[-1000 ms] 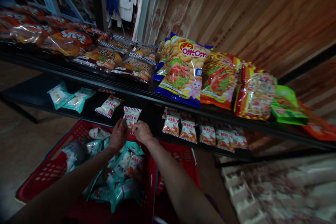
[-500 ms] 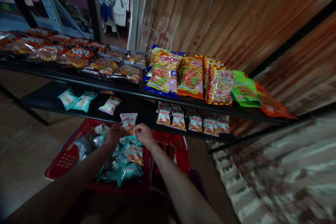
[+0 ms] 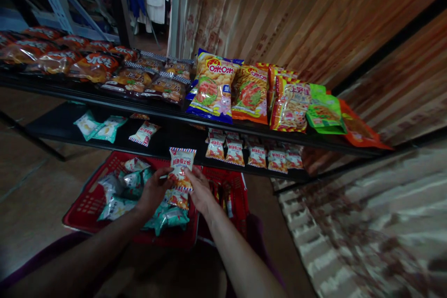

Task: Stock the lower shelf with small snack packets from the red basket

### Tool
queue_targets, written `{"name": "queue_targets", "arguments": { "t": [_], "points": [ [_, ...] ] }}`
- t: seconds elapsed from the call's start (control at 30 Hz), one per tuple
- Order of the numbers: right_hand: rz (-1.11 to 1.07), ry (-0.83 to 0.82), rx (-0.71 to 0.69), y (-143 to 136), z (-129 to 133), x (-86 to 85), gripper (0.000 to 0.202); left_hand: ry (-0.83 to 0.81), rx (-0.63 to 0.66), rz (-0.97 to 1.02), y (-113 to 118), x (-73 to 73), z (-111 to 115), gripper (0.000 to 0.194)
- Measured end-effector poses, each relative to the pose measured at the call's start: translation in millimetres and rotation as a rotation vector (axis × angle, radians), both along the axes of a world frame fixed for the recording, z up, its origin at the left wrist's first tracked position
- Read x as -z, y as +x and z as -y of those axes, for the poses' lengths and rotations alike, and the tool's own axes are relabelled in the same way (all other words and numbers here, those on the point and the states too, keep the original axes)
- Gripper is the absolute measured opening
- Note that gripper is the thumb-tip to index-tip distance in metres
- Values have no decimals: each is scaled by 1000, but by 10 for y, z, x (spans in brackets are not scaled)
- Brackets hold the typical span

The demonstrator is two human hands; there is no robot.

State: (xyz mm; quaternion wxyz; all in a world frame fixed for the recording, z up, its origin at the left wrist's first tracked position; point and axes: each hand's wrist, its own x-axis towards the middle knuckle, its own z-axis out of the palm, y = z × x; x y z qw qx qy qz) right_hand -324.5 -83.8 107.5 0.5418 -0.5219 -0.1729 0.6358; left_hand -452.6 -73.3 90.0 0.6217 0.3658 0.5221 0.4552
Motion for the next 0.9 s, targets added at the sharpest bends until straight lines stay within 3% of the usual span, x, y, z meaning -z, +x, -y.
{"name": "queue_targets", "arguments": {
  "t": [0.1, 0.23, 0.43, 0.63, 0.9],
  "points": [
    [-43, -26, -7, 34, -66, -35, 44, 13, 23, -24, 17, 15, 34, 32],
    [-78, -12, -47, 60, -102, -36, 48, -82, 19, 7, 2, -117, -3, 32],
    [-73, 1, -147, 49, -39, 0, 48, -160, -122, 60, -81, -290, -168, 40],
    [-24, 79, -304, 56, 34, 38, 47, -257, -108, 177, -150, -334, -275, 23],
    [50, 109, -383, 154, 126, 40, 53, -364, -132, 235, -166, -311, -286, 17]
  ]
}}
